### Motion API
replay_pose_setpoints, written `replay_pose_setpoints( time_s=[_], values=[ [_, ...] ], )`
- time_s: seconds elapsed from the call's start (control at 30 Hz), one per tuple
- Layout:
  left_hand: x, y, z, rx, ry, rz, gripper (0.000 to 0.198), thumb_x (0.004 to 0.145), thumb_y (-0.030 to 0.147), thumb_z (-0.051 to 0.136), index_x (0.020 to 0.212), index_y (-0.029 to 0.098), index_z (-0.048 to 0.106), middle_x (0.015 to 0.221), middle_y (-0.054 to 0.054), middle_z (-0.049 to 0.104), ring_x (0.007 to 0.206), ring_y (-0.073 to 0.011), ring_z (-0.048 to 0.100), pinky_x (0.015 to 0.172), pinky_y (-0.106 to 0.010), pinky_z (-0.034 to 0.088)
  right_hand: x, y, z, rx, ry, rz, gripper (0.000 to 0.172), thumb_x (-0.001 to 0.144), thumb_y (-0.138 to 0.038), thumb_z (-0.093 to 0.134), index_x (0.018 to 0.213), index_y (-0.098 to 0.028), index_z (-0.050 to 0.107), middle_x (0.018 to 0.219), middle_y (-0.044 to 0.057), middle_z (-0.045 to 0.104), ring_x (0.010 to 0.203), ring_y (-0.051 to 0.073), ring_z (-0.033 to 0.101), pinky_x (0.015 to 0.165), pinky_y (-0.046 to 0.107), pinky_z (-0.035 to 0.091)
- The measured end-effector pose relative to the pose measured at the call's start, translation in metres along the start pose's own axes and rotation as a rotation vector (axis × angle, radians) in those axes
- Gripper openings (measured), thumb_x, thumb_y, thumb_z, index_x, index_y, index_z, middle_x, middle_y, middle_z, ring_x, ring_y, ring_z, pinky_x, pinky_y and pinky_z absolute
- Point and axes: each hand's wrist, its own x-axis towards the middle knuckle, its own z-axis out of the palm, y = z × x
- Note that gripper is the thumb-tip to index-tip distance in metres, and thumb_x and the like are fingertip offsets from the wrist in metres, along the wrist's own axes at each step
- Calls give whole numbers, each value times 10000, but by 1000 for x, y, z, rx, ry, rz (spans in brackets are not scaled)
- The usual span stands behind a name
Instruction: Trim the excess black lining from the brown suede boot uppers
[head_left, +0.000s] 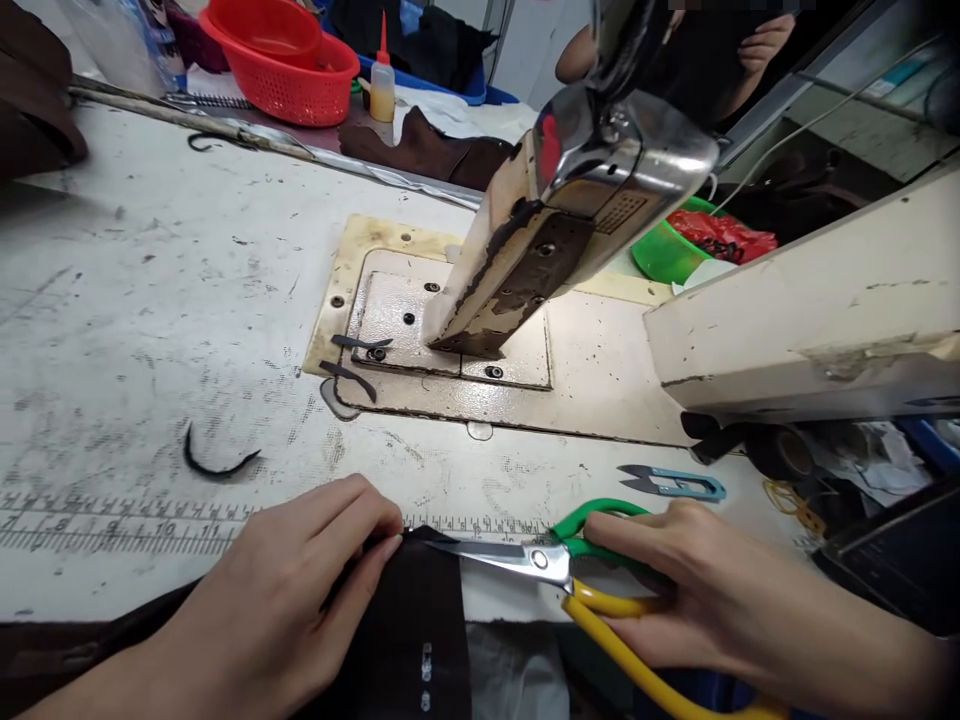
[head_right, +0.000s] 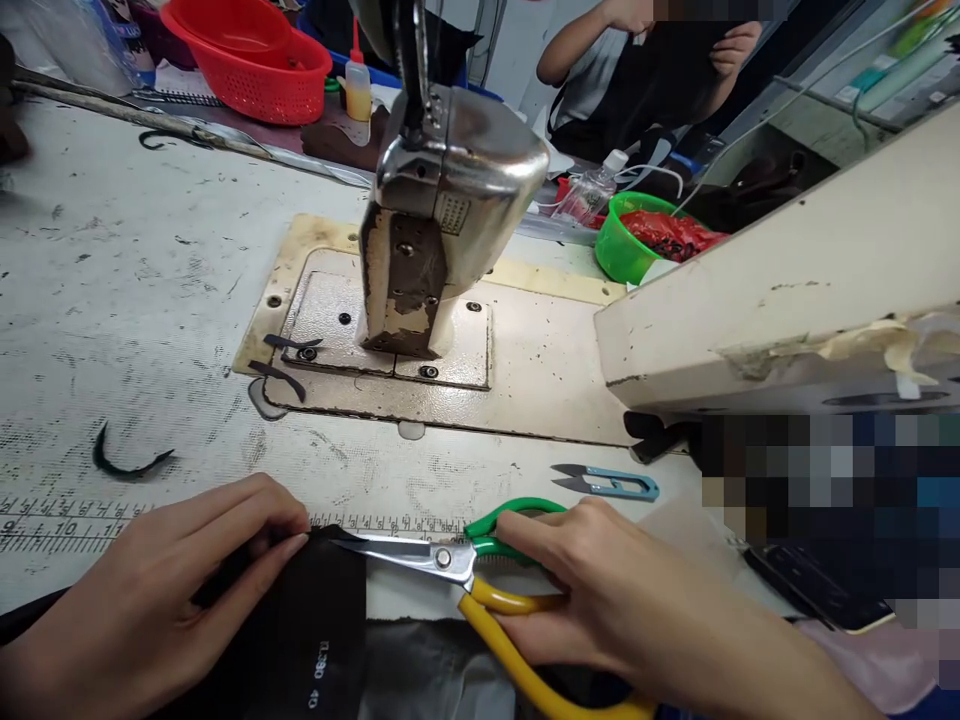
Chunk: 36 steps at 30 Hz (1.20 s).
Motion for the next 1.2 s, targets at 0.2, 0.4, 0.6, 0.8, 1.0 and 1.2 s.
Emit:
replay_pose_setpoints(
  time_s=[0.2, 0.4, 0.6, 0.8, 1.0, 1.2],
  values=[
    [2, 0, 0, -16, -8, -14, 119, 1027, 170, 458, 1056, 257, 534, 944, 11, 619, 785, -87, 623, 664, -194, 479, 6, 0, -6, -104, 32, -56, 272, 953, -455, 687, 823, -277, 527, 626, -37, 538, 527, 167, 483, 507, 301, 321],
    [2, 1, -1, -36, -11, -13, 117, 1020, 156, 456, 1034, 250, 524, 920, 19, 603, 755, -76, 606, 638, -190, 461, 14, -3, -17, -59, 4, -79, 286, 895, -391, 771, 776, -265, 544, 624, -29, 576, 548, 166, 547, 479, 278, 333],
    [3, 1, -2, -36, 0, -12, 129, 1018, 143, 452, 1028, 248, 526, 908, 26, 598, 742, -73, 602, 642, -193, 457, 11, 4, -12, -49, -52, -58, 349, 973, -504, 660, 785, -263, 492, 595, -49, 502, 514, 153, 461, 479, 280, 309],
    [2, 2, -3, -33, -24, -15, 119, 1021, 157, 442, 1004, 245, 520, 903, 29, 599, 741, -80, 590, 632, -210, 440, 6, 9, 8, -277, 147, -161, 266, 964, -352, 655, 829, -266, 442, 678, -49, 539, 528, 163, 476, 550, 320, 266],
    [3, 4, -4, -33, -23, -2, 123, 1018, 155, 434, 986, 235, 521, 885, 25, 593, 718, -80, 574, 625, -210, 432, 6, 5, 6, -420, 308, -245, 224, 954, -309, 596, 836, -259, 413, 680, -52, 529, 500, 147, 443, 540, 334, 205],
    [4, 7, -6, -24, -37, -18, 123, 1008, 146, 432, 960, 228, 510, 872, 30, 583, 719, -81, 560, 629, -212, 421, 10, -2, 1, -460, 336, -302, 204, 992, -290, 552, 848, -247, 414, 690, -56, 503, 514, 141, 450, 542, 318, 216]
  ],
)
